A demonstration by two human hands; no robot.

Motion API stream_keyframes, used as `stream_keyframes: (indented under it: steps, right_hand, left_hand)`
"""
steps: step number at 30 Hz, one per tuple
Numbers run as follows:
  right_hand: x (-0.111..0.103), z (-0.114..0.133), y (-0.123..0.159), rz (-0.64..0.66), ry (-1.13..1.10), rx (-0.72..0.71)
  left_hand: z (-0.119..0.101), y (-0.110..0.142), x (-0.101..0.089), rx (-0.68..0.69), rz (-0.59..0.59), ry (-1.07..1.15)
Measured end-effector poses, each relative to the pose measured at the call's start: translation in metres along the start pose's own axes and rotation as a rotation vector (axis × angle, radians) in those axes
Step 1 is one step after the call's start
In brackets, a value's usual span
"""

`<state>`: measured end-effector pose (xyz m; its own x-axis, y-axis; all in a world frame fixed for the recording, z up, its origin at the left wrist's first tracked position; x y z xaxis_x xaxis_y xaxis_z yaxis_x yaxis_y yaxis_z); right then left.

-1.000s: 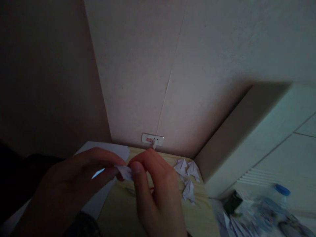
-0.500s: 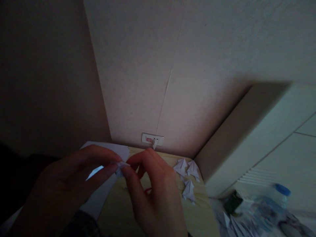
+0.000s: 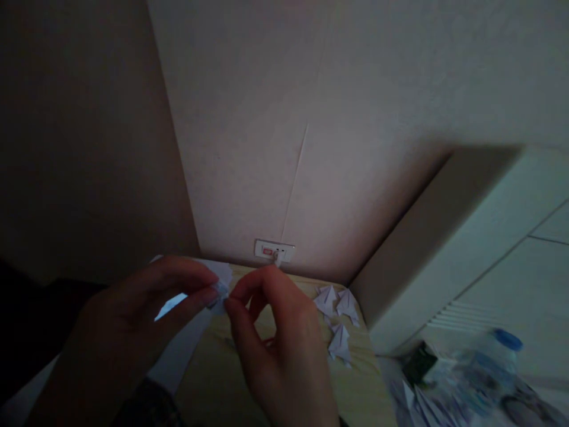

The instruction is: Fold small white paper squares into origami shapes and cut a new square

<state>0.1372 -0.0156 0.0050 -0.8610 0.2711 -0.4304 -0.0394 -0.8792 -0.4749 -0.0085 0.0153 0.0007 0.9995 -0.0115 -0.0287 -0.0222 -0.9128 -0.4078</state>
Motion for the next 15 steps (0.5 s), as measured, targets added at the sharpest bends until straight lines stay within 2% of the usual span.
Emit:
stream_keyframes:
  steps: [5,9,15]
  right_hand:
    - [0.0017,0.0018,-0.0017,-0.062,-0.074,0.033]
    - [0.0012,0.0006,-0.0014,-0.060,-0.097,0.025]
    - [0.0018,0.0004,-0.0007,-0.068,-0.126,-0.005]
  left_hand:
    - [-0.0005,-0.0018,0.0026,-0.009,0.095,0.038]
    - [0.0002,-0.0028,0.0031,-0.013,0.116,0.066]
    - [0.0034,-0.0049,-0.0013,0.079,0.214,-0.041]
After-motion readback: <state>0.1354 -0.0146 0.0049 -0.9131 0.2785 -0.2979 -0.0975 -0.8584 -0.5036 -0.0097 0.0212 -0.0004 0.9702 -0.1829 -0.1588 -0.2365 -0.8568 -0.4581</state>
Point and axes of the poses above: each hand's wrist, its own y-axis away from the middle knuckle, its own x-axis out of the palm, z = x × y, the point moved 2 cm from there along -y, towards the middle knuckle
